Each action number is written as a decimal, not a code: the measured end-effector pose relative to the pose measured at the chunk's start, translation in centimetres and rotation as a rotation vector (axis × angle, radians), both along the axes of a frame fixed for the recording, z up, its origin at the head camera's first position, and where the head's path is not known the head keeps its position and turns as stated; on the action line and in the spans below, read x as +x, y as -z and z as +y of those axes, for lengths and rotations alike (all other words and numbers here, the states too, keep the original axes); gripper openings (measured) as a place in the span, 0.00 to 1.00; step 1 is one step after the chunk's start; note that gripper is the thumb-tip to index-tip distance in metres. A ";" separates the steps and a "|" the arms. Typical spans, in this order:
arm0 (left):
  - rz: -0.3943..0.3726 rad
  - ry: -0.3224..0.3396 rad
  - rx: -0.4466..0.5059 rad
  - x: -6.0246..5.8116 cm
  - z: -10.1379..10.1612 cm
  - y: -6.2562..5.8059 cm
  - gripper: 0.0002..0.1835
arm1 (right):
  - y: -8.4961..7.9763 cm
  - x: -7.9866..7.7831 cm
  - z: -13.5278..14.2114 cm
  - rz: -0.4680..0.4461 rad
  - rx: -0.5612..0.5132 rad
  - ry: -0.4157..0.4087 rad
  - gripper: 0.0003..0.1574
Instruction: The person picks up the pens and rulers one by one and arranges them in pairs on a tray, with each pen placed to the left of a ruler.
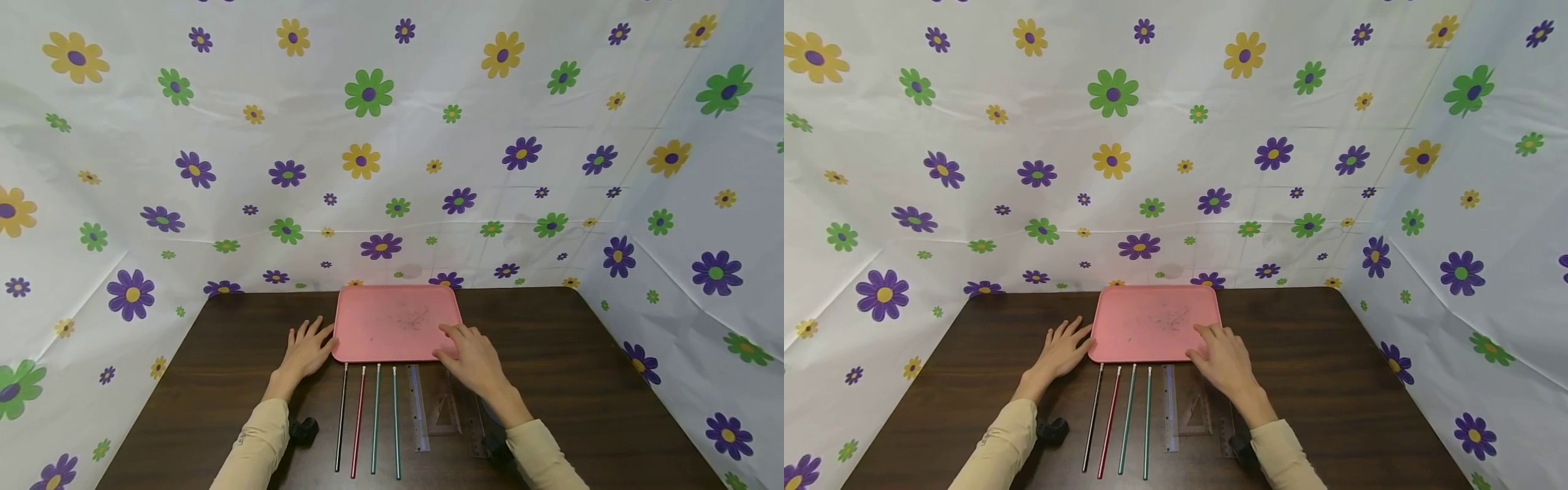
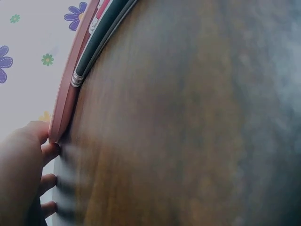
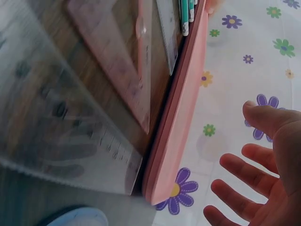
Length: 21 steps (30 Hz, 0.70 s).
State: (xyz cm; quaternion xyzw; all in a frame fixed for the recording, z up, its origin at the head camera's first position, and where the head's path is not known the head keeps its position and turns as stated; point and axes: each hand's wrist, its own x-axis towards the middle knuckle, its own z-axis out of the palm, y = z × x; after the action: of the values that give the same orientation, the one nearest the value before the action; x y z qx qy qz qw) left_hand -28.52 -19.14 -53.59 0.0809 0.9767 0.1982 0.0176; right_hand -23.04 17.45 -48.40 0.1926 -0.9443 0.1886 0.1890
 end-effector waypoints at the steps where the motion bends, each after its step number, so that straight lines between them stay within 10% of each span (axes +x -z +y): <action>1: -0.001 0.000 0.000 0.0 0.0 0.0 0.31 | 0.0 0.0 -0.2 -0.001 -0.004 -0.005 0.33; 21: 0.008 0.013 0.021 0.1 0.0 0.0 0.31 | -0.5 0.9 -5.1 -0.050 -0.003 -0.096 0.30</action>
State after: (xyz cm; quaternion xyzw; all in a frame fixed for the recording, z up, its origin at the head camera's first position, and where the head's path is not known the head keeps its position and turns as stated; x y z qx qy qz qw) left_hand -28.43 -19.11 -53.54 0.0885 0.9740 0.2080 0.0140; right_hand -22.10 12.38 -47.86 0.2327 -0.9380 0.2037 0.1563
